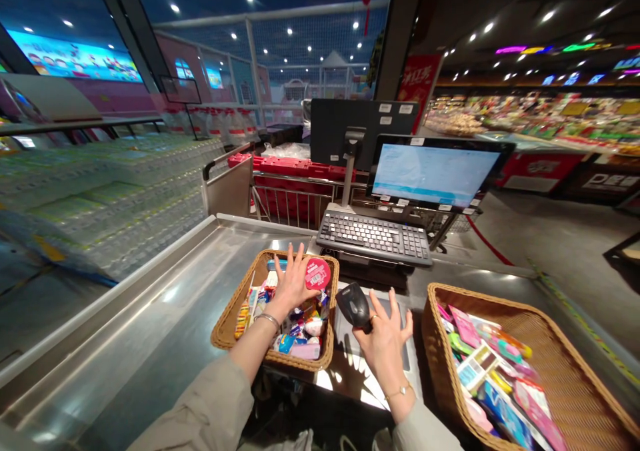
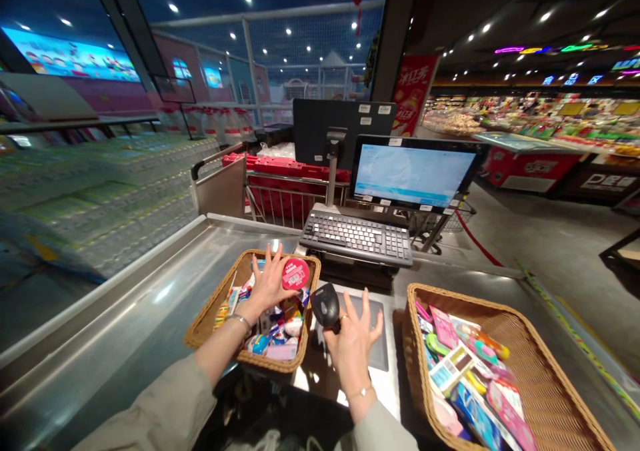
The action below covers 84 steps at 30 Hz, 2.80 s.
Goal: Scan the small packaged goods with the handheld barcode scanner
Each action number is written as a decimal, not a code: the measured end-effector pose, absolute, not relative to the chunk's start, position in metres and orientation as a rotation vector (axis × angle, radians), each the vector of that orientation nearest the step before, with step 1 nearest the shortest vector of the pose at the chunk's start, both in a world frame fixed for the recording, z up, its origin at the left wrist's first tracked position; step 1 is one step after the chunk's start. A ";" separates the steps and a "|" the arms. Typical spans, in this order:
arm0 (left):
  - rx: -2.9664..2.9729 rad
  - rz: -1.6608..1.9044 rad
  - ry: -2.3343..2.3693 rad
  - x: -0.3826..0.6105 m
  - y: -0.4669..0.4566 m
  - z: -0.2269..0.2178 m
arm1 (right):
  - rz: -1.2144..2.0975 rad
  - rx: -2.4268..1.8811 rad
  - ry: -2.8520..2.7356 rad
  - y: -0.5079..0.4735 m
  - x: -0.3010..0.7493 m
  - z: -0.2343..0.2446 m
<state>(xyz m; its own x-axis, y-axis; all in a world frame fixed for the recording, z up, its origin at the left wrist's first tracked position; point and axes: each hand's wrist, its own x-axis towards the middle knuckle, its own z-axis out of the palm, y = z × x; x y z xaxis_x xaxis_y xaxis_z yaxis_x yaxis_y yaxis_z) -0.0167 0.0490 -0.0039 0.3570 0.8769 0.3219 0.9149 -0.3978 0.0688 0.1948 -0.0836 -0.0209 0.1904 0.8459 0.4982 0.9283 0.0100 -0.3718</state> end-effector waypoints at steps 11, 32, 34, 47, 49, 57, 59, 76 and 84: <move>-2.466 -0.535 -1.581 0.011 0.045 0.010 | -0.230 -1.820 -1.630 -0.088 0.193 -0.005; -2.481 -0.570 -1.536 0.028 0.042 0.009 | -0.232 -1.817 -1.643 -0.090 0.187 0.002; -2.478 -0.569 -1.537 0.028 0.042 0.009 | -0.235 -1.809 -1.656 -0.090 0.189 -0.001; -2.513 -0.578 -1.548 0.030 0.042 0.009 | -0.241 -1.768 -1.706 -0.093 0.193 -0.009; -2.518 -0.577 -1.546 0.031 0.042 0.009 | -0.231 -1.768 -1.707 -0.093 0.193 -0.009; -2.494 -0.571 -1.528 0.033 0.044 0.006 | -0.169 -1.765 -1.704 -0.096 0.194 -0.001; -2.489 -0.586 -1.510 0.034 0.045 0.005 | -0.156 -1.777 -1.682 -0.098 0.192 0.003; -2.440 -0.679 -1.390 0.054 0.045 0.005 | -0.333 -1.833 -1.653 -0.103 0.213 -0.008; -2.501 -0.704 -1.306 0.080 0.041 0.013 | -0.381 -1.903 -1.524 -0.114 0.227 0.000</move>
